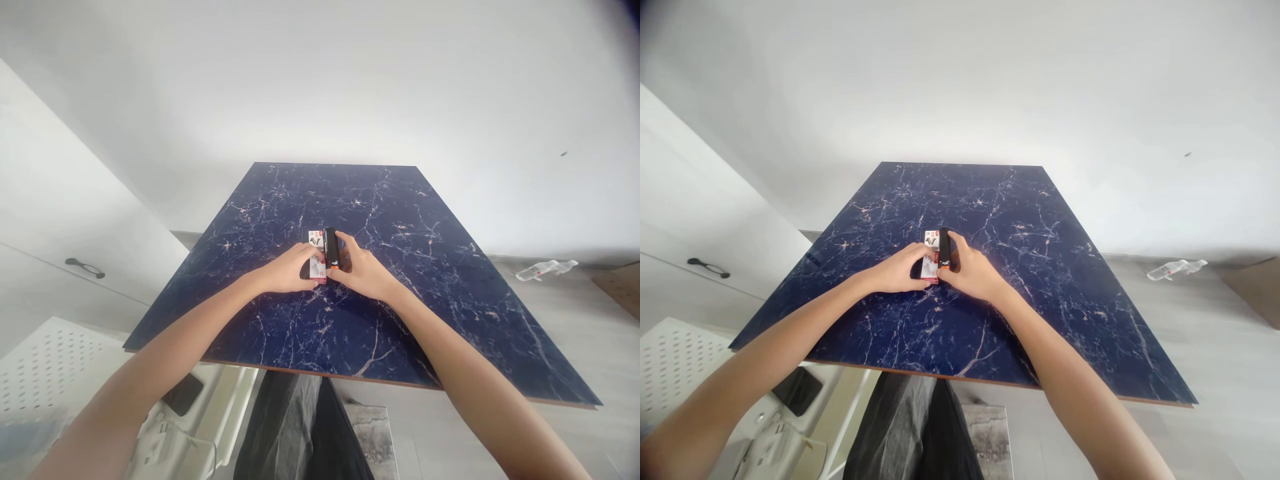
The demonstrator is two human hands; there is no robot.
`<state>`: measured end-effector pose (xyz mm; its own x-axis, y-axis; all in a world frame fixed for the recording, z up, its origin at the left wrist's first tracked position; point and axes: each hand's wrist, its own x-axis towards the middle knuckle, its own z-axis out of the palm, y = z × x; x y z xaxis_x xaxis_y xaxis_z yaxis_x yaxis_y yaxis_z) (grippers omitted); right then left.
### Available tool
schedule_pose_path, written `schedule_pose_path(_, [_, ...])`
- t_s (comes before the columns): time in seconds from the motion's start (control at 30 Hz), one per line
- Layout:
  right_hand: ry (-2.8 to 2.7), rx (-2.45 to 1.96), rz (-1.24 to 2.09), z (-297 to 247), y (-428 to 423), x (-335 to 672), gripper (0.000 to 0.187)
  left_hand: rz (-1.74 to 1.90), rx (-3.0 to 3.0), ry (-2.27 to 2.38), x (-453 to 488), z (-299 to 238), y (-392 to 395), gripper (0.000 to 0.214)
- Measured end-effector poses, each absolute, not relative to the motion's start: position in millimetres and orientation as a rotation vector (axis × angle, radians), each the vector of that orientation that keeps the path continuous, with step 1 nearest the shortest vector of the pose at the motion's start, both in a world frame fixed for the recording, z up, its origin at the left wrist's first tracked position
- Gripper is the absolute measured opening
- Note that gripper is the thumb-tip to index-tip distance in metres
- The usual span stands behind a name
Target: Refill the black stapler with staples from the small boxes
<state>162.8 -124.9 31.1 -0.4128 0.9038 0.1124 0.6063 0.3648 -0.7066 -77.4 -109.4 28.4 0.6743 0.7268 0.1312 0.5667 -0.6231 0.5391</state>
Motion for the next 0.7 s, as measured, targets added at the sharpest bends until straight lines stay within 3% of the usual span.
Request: schedule_pose_path(0.7, [-2.177,-1.303,0.759,31.0,-125.3,164.1,0.084,0.59,2.633,0.984,-79.1,29.3,-105.5,0.035])
